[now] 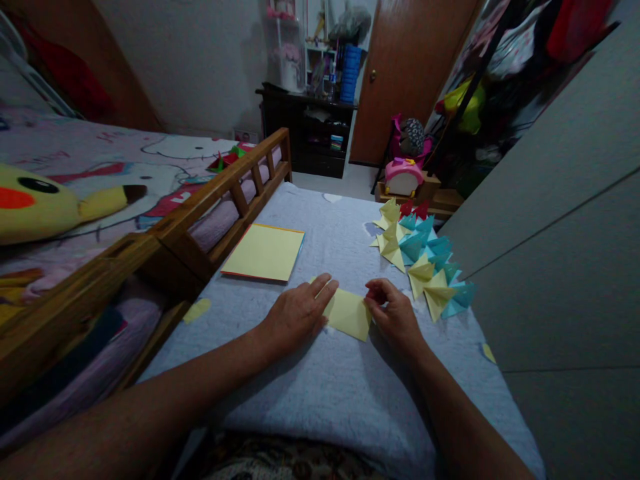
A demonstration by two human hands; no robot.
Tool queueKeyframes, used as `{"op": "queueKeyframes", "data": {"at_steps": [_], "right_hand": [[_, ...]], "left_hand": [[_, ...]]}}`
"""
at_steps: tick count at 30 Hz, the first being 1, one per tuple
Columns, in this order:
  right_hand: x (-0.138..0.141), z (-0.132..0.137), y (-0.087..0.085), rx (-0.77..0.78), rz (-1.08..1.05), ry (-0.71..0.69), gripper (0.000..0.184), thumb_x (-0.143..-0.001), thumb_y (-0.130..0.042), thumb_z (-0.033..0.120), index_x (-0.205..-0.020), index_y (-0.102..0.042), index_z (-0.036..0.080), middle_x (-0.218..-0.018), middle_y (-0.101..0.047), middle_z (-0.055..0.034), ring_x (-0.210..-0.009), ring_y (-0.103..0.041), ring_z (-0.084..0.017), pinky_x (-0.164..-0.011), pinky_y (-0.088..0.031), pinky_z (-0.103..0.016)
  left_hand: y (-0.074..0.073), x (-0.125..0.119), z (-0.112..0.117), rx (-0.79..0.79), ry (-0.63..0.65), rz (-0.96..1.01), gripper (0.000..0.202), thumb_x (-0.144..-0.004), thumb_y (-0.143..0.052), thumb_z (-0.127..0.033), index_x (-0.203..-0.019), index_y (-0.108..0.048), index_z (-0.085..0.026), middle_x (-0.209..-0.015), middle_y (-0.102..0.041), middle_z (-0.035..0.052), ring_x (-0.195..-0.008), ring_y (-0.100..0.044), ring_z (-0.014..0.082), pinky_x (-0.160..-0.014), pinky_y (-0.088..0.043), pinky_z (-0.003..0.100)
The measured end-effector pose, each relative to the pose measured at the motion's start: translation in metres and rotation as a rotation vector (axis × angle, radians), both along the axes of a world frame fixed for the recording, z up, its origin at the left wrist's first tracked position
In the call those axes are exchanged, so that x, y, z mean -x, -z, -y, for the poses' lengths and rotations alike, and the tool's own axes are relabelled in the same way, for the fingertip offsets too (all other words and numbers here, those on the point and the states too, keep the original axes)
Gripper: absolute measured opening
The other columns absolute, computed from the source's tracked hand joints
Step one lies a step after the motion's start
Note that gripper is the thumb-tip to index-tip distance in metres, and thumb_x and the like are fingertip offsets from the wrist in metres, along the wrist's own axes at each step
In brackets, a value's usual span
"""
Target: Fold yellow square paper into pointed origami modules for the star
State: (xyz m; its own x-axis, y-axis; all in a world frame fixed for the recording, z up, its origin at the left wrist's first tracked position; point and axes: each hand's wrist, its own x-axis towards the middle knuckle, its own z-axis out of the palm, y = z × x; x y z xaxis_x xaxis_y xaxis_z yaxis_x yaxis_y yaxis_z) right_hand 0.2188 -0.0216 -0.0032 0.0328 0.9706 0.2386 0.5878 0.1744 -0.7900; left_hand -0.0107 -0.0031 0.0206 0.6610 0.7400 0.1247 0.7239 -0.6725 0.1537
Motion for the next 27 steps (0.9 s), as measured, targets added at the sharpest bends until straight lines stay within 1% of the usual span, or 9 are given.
{"op": "queueKeyframes", "data": {"at_steps": [3, 6, 9, 12, 14, 16, 19, 22, 27], "right_hand": [[0.001, 0.002, -0.002, -0.085, -0.029, -0.040, 0.015, -0.082, -0.056, 0.021, -0.095, -0.063, 0.019, -0.080, -0.064, -0.0022, -0.069, -0.058, -0.016, -0.068, -0.048, -0.029], [0.002, 0.004, -0.007, -0.152, -0.064, -0.095, 0.011, -0.084, -0.058, 0.019, -0.094, -0.063, 0.021, -0.082, -0.063, -0.0020, -0.072, -0.059, -0.016, -0.070, -0.049, -0.030], [0.002, 0.007, -0.010, -0.173, -0.123, -0.133, 0.008, -0.087, -0.059, 0.019, -0.094, -0.063, 0.022, -0.084, -0.062, -0.0014, -0.075, -0.060, -0.016, -0.071, -0.049, -0.030], [0.002, 0.010, -0.010, -0.156, -0.182, -0.172, 0.010, -0.088, -0.062, 0.021, -0.097, -0.063, 0.023, -0.087, -0.062, -0.0015, -0.077, -0.060, -0.016, -0.073, -0.050, -0.031], [0.001, 0.013, -0.011, -0.134, -0.229, -0.205, 0.016, -0.089, -0.063, 0.025, -0.104, -0.062, 0.024, -0.091, -0.063, -0.0021, -0.080, -0.061, -0.017, -0.075, -0.051, -0.032], [-0.003, 0.015, -0.013, -0.137, -0.263, -0.224, 0.022, -0.091, -0.059, 0.029, -0.113, -0.061, 0.024, -0.099, -0.066, -0.0040, -0.090, -0.063, -0.020, -0.082, -0.051, -0.035], [-0.014, 0.016, -0.017, -0.224, -0.262, -0.173, 0.029, -0.095, -0.047, 0.029, -0.119, -0.062, 0.025, -0.118, -0.063, -0.0068, -0.112, -0.058, -0.024, -0.096, -0.046, -0.041], [-0.025, 0.013, -0.018, -0.291, -0.191, -0.104, 0.041, -0.086, -0.049, 0.017, -0.124, -0.061, 0.029, -0.128, -0.058, -0.0057, -0.124, -0.052, -0.026, -0.104, -0.042, -0.046], [-0.030, 0.009, -0.015, -0.339, 0.066, -0.129, 0.072, -0.075, -0.044, 0.002, -0.139, -0.052, 0.034, -0.138, -0.050, -0.0051, -0.133, -0.046, -0.025, -0.115, -0.035, -0.049]], "left_hand": [[0.003, -0.004, -0.004, 0.061, 0.051, 0.021, 0.073, -0.080, -0.061, -0.010, -0.148, -0.035, -0.015, -0.156, -0.042, 0.0166, -0.112, -0.064, 0.0292, -0.087, -0.055, 0.039], [0.007, -0.005, -0.007, 0.072, 0.118, 0.093, 0.072, -0.081, -0.059, -0.012, -0.149, -0.035, -0.016, -0.154, -0.044, 0.0165, -0.115, -0.064, 0.0299, -0.086, -0.056, 0.039], [0.009, -0.006, -0.007, 0.043, 0.166, 0.198, 0.060, -0.085, -0.055, -0.011, -0.143, -0.044, -0.016, -0.140, -0.057, 0.0155, -0.109, -0.066, 0.0277, -0.083, -0.056, 0.038], [0.009, -0.008, -0.007, 0.014, 0.145, 0.264, 0.037, -0.089, -0.052, -0.010, -0.125, -0.059, -0.015, -0.113, -0.067, 0.0113, -0.088, -0.068, 0.0225, -0.073, -0.056, 0.034], [0.008, -0.008, -0.008, -0.004, 0.127, 0.288, 0.021, -0.093, -0.048, -0.011, -0.104, -0.066, -0.015, -0.096, -0.066, 0.0082, -0.077, -0.064, 0.0193, -0.067, -0.054, 0.032], [0.005, -0.007, -0.008, -0.017, 0.135, 0.343, 0.021, -0.096, -0.045, -0.012, -0.090, -0.065, -0.015, -0.089, -0.062, 0.0063, -0.075, -0.062, 0.0177, -0.067, -0.053, 0.030], [-0.001, -0.003, -0.008, -0.036, 0.185, 0.498, 0.020, -0.095, -0.044, -0.010, -0.093, -0.062, -0.016, -0.092, -0.060, 0.0053, -0.081, -0.061, 0.0168, -0.070, -0.053, 0.029], [-0.004, 0.001, -0.009, -0.033, 0.234, 0.623, 0.021, -0.091, -0.045, -0.005, -0.098, -0.059, -0.018, -0.100, -0.059, 0.0058, -0.090, -0.061, 0.0168, -0.076, -0.053, 0.029], [0.006, 0.006, -0.011, 0.090, 0.235, 0.696, 0.025, -0.085, -0.047, -0.001, -0.099, -0.058, -0.019, -0.107, -0.057, 0.0063, -0.100, -0.060, 0.0185, -0.087, -0.053, 0.033]]}}
